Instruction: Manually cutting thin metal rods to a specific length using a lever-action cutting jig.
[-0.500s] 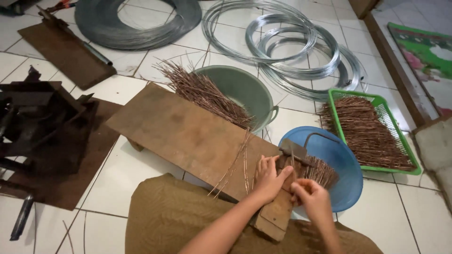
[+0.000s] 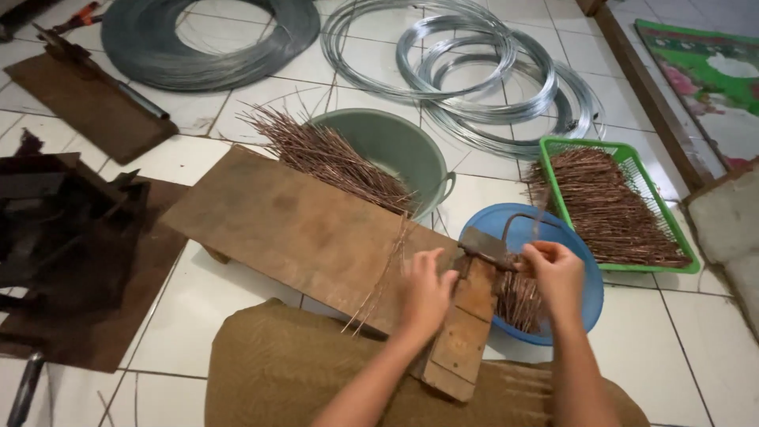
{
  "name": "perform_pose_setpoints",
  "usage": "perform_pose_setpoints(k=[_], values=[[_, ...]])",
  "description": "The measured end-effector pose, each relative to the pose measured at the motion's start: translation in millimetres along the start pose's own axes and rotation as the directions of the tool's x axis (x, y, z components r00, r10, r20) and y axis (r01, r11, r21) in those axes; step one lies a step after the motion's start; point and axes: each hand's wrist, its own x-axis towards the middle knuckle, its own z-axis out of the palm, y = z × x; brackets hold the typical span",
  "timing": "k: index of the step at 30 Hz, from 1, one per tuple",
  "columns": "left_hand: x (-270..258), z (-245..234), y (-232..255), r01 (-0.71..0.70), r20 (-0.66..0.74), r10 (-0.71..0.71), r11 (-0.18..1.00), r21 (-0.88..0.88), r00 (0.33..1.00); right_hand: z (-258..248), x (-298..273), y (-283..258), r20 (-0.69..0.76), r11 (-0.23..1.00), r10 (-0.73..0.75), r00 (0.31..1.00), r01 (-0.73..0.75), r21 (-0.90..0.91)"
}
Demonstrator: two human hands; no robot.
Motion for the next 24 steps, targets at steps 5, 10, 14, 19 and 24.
perform_pose_setpoints(k=[5,10,14,19,24], values=[[11,-52,-30,0.152,0.002,-0.169,0.895,0.418,0.986,-36,22,105,-0.043,0.922,0.111,0.993,-0.119,-0.369],[18,-70,-55,0.306,-0.039,-0.355,0.742,0.596,0.934,-19,19,136,0.091,0.713,0.241,0.966,-0.113,-0.692],[22,-65,-67,0.320,-0.050,-0.361,0.745,0.586,0.931,0,13,122,0.147,0.650,0.250,0.957,-0.053,-0.758],[24,-67,-65,0.324,-0.084,-0.330,0.791,0.518,0.940,-1,4,104,0.204,0.609,0.262,0.943,0.002,-0.793],[30,-61,-78,0.285,-0.063,-0.298,0.795,0.535,0.952,-18,-1,92,0.191,0.640,0.268,0.944,-0.026,-0.768]])
